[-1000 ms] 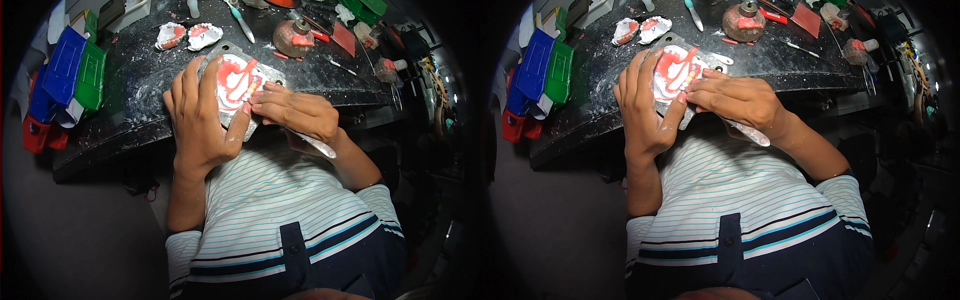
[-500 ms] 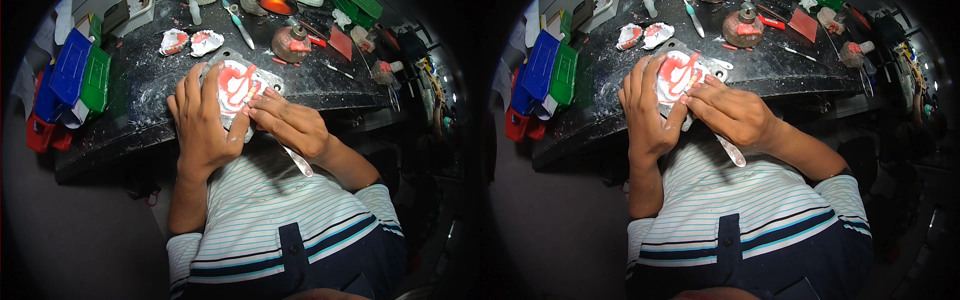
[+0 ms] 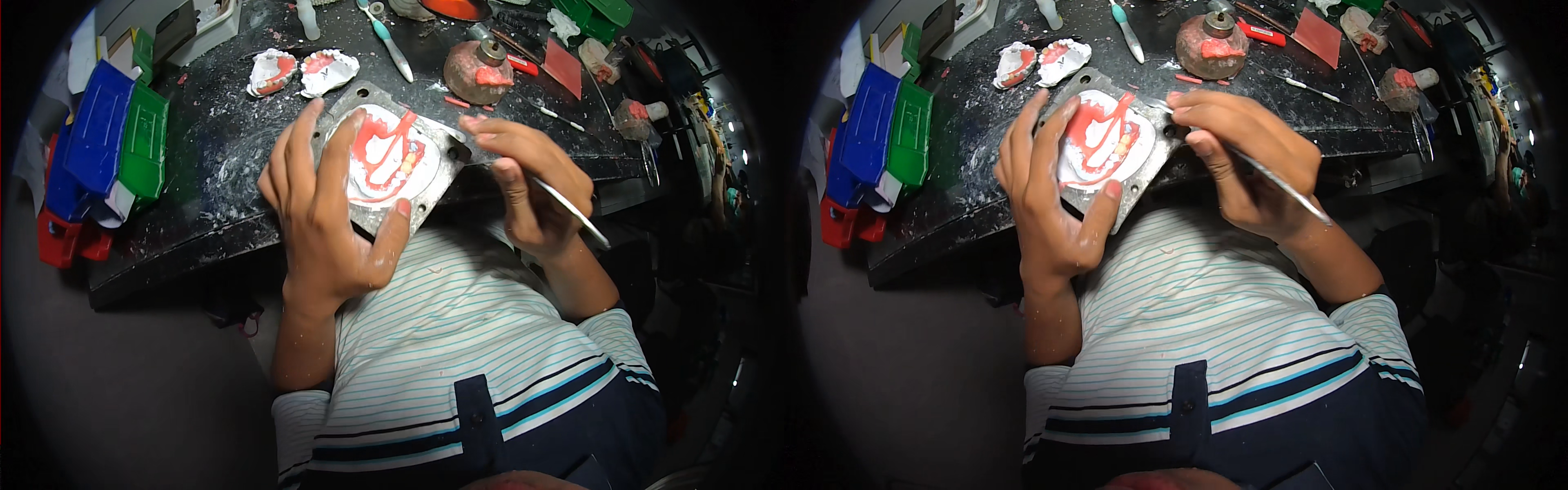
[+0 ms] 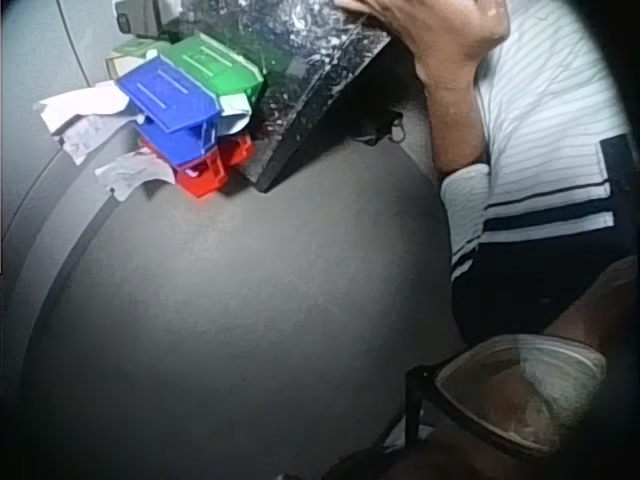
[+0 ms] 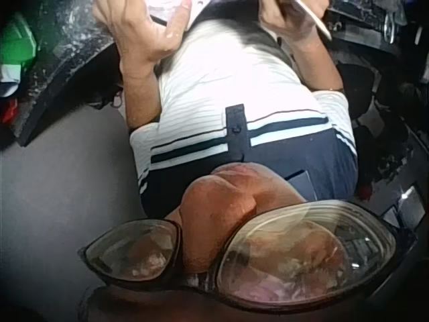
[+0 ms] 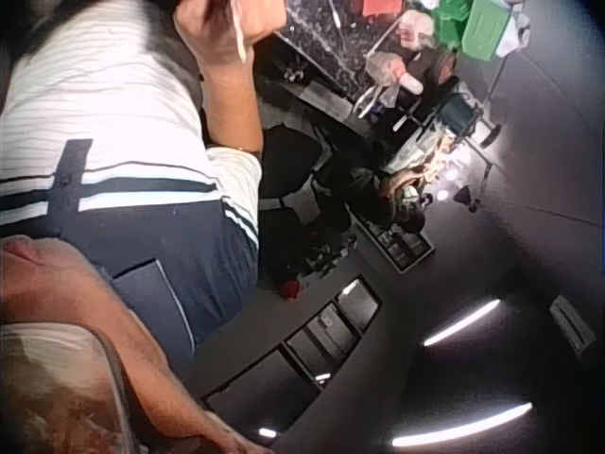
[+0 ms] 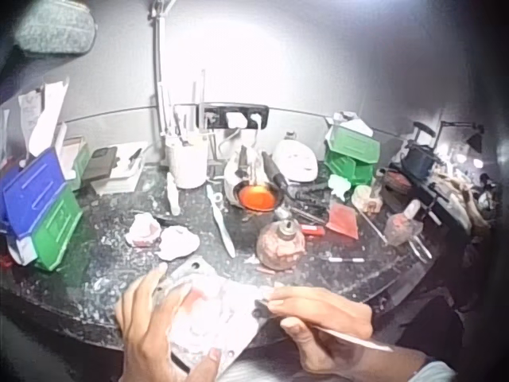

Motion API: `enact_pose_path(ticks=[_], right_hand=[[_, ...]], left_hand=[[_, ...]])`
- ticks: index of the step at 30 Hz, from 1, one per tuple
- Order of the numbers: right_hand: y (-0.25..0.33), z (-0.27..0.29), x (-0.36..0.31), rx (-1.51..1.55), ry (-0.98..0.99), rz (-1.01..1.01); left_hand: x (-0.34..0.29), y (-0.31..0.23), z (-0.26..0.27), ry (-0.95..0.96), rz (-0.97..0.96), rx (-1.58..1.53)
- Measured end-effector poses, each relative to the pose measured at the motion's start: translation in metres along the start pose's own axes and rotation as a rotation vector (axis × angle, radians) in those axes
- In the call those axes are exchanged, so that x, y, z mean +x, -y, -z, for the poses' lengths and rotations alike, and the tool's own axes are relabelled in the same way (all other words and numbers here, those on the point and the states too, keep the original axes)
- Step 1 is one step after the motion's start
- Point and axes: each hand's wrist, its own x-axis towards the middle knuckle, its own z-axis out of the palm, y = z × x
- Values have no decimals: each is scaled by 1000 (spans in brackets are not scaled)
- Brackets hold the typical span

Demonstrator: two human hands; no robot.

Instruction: The person uses a metal spatula to apply and smooth pink acrylic material onto a dental mold held in a metal frame. The person repeatedly adds material and shapes the gum area around the teeth.

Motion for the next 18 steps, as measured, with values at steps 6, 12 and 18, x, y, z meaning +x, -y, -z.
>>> enact_pose_path(ticks=[6, 12, 18], right_hand=[[-14, 11, -14, 134, -108, -80], [-14, 3, -10, 272, -99, -107], [-14, 4, -16, 352, -126, -108]], left_hand=[[-4, -16, 17, 132, -69, 172], [2, 1, 17, 86, -124, 100], [-3, -16, 4, 156, 25, 76]])
